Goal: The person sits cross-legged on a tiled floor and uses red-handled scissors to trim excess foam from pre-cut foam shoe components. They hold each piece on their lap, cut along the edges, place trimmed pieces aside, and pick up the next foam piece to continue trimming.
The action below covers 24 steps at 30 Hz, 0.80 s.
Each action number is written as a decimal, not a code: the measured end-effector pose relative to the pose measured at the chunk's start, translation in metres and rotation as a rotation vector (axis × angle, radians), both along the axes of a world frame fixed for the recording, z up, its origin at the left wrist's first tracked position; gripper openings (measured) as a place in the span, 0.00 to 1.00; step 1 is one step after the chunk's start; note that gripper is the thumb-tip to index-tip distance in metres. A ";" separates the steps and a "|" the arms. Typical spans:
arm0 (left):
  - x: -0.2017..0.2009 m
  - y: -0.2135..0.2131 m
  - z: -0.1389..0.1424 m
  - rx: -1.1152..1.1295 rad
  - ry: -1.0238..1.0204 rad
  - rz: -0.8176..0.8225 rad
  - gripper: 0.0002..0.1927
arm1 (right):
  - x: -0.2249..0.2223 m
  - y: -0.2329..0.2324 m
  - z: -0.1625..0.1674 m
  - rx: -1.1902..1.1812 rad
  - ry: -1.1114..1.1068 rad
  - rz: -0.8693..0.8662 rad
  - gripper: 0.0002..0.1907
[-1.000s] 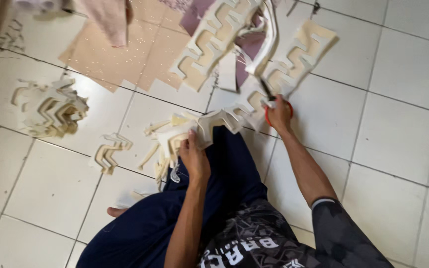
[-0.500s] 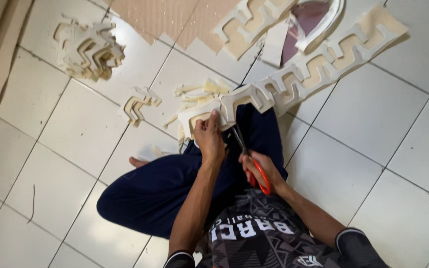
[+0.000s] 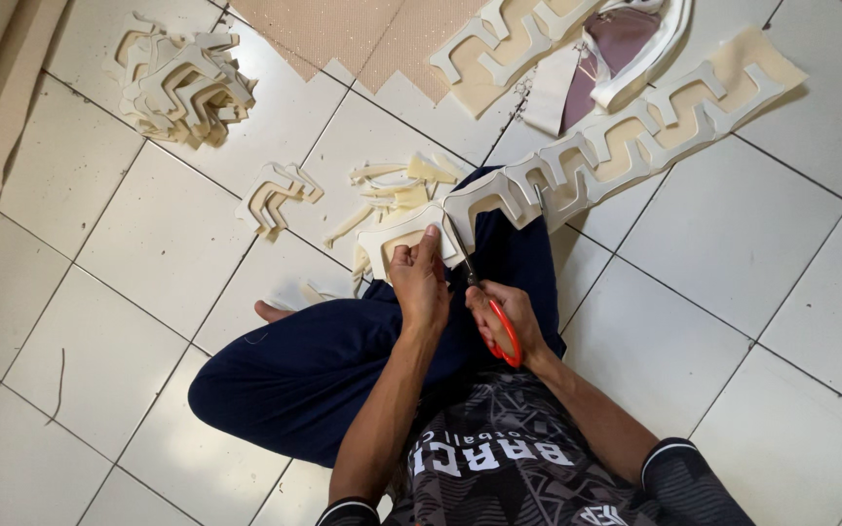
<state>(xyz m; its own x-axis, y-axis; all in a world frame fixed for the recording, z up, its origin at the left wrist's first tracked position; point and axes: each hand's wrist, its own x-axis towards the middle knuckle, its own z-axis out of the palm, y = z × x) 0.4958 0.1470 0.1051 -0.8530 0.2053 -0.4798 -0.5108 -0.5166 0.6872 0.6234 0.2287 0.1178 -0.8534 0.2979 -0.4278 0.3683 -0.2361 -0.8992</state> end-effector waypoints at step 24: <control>-0.020 -0.051 0.067 -0.311 0.237 -0.317 0.11 | -0.013 0.014 0.029 0.054 0.213 0.141 0.24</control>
<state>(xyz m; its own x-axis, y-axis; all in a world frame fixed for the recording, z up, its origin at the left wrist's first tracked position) 0.4756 0.0962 0.1724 -0.8651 0.3497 -0.3597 -0.4203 -0.1138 0.9002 0.6101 0.2429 0.1468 -0.9573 0.1872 -0.2202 0.1947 -0.1451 -0.9701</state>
